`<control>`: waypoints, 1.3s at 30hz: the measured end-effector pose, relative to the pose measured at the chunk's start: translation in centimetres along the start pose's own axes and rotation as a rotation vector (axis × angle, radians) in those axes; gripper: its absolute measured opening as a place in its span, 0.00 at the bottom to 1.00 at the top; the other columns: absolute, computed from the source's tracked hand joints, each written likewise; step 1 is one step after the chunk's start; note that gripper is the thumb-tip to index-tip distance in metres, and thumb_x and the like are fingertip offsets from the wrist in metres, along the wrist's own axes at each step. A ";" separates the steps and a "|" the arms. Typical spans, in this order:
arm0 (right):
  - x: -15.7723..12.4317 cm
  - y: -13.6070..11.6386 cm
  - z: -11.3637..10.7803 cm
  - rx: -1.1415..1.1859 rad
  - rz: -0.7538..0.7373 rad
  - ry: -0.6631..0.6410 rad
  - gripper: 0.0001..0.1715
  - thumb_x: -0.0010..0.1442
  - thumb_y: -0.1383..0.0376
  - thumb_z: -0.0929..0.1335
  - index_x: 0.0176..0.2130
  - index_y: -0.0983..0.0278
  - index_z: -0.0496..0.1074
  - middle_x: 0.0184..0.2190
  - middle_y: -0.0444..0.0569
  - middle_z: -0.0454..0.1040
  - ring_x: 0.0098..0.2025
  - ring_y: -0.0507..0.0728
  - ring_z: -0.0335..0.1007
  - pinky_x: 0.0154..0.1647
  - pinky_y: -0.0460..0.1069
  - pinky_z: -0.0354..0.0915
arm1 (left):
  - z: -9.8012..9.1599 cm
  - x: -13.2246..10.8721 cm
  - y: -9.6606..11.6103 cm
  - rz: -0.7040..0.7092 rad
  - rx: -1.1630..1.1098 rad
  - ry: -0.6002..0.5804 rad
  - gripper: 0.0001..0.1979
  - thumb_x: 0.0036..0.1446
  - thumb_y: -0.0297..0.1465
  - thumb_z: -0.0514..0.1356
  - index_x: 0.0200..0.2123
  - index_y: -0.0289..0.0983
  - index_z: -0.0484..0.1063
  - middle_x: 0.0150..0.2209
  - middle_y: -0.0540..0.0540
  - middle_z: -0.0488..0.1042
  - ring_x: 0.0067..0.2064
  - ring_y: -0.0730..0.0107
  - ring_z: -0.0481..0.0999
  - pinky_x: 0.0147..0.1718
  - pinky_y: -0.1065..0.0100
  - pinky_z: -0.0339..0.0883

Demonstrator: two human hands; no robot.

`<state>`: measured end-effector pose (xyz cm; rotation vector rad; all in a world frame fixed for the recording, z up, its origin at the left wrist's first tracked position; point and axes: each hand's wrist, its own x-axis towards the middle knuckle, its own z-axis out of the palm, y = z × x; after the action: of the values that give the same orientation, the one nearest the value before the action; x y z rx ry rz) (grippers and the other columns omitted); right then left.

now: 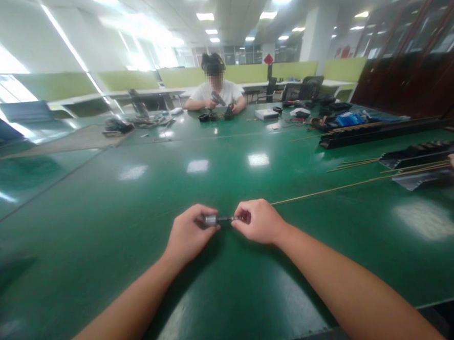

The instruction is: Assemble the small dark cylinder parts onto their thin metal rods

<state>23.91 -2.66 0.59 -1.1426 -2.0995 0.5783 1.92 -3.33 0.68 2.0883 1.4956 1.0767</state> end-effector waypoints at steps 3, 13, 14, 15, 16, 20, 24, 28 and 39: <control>0.0 0.0 0.0 -0.002 0.006 0.001 0.04 0.54 0.65 0.73 0.32 0.64 0.77 0.26 0.45 0.77 0.27 0.52 0.71 0.29 0.46 0.62 | 0.0 0.0 0.1 -0.016 -0.010 -0.007 0.13 0.45 0.23 0.68 0.36 0.40 0.78 0.36 0.49 0.79 0.36 0.67 0.77 0.39 0.66 0.71; 0.0 0.0 -0.1 -0.007 0.009 -0.002 0.04 0.54 0.65 0.73 0.32 0.64 0.76 0.26 0.45 0.77 0.27 0.52 0.71 0.30 0.46 0.63 | 0.0 0.1 -0.2 -0.011 -0.011 -0.004 0.12 0.45 0.24 0.67 0.36 0.40 0.77 0.35 0.49 0.78 0.35 0.67 0.77 0.40 0.65 0.71; 0.0 0.0 -0.1 -0.008 0.011 -0.001 0.04 0.54 0.65 0.73 0.32 0.64 0.76 0.26 0.45 0.77 0.27 0.52 0.71 0.30 0.46 0.63 | 0.0 0.1 -0.3 -0.016 -0.011 -0.003 0.12 0.45 0.24 0.67 0.36 0.39 0.77 0.35 0.49 0.78 0.35 0.67 0.77 0.40 0.65 0.71; 0.1 0.0 -0.1 -0.009 0.013 0.000 0.04 0.54 0.65 0.73 0.32 0.64 0.76 0.26 0.45 0.77 0.27 0.52 0.71 0.30 0.46 0.63 | 0.0 0.1 -0.2 -0.021 -0.013 -0.004 0.11 0.45 0.24 0.67 0.35 0.39 0.77 0.35 0.49 0.78 0.35 0.67 0.77 0.40 0.65 0.71; 0.1 0.0 -0.1 -0.007 0.014 -0.001 0.04 0.54 0.65 0.73 0.32 0.64 0.76 0.26 0.45 0.77 0.27 0.52 0.71 0.30 0.46 0.63 | 0.0 0.1 -0.2 -0.026 -0.017 -0.005 0.11 0.45 0.24 0.67 0.35 0.39 0.77 0.35 0.49 0.78 0.35 0.67 0.77 0.40 0.65 0.71; 0.1 0.1 -0.1 -0.001 0.020 0.000 0.05 0.54 0.64 0.73 0.32 0.64 0.77 0.26 0.46 0.78 0.27 0.52 0.71 0.30 0.46 0.63 | -0.5 0.4 -0.3 -0.062 -0.023 0.002 0.11 0.45 0.26 0.68 0.35 0.39 0.77 0.35 0.48 0.79 0.36 0.66 0.77 0.40 0.64 0.71; 0.1 0.3 0.0 0.014 0.014 -0.011 0.05 0.54 0.64 0.73 0.32 0.64 0.76 0.27 0.46 0.78 0.27 0.52 0.72 0.30 0.46 0.64 | -1.8 1.2 -1.1 -0.189 -0.018 0.125 0.15 0.42 0.32 0.71 0.36 0.38 0.76 0.35 0.47 0.79 0.37 0.62 0.77 0.41 0.62 0.70; 0.1 0.3 0.2 0.020 0.006 -0.028 0.05 0.54 0.64 0.73 0.31 0.64 0.76 0.27 0.46 0.78 0.28 0.52 0.72 0.31 0.46 0.64 | -3.0 2.0 -2.2 -0.331 -0.247 0.194 0.25 0.40 0.40 0.73 0.42 0.37 0.76 0.37 0.43 0.80 0.37 0.62 0.78 0.42 0.61 0.71; 0.1 0.1 0.3 0.015 0.006 -0.062 0.06 0.54 0.63 0.73 0.31 0.64 0.76 0.26 0.45 0.77 0.27 0.51 0.70 0.29 0.45 0.62 | -12.5 -2.8 -1.5 -0.571 -0.097 0.263 0.29 0.38 0.48 0.71 0.43 0.39 0.77 0.41 0.44 0.81 0.46 0.55 0.79 0.54 0.55 0.69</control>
<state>23.71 -2.50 0.32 -1.1357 -2.1411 0.6389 -8.86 -7.08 6.74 1.3526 1.9524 1.1815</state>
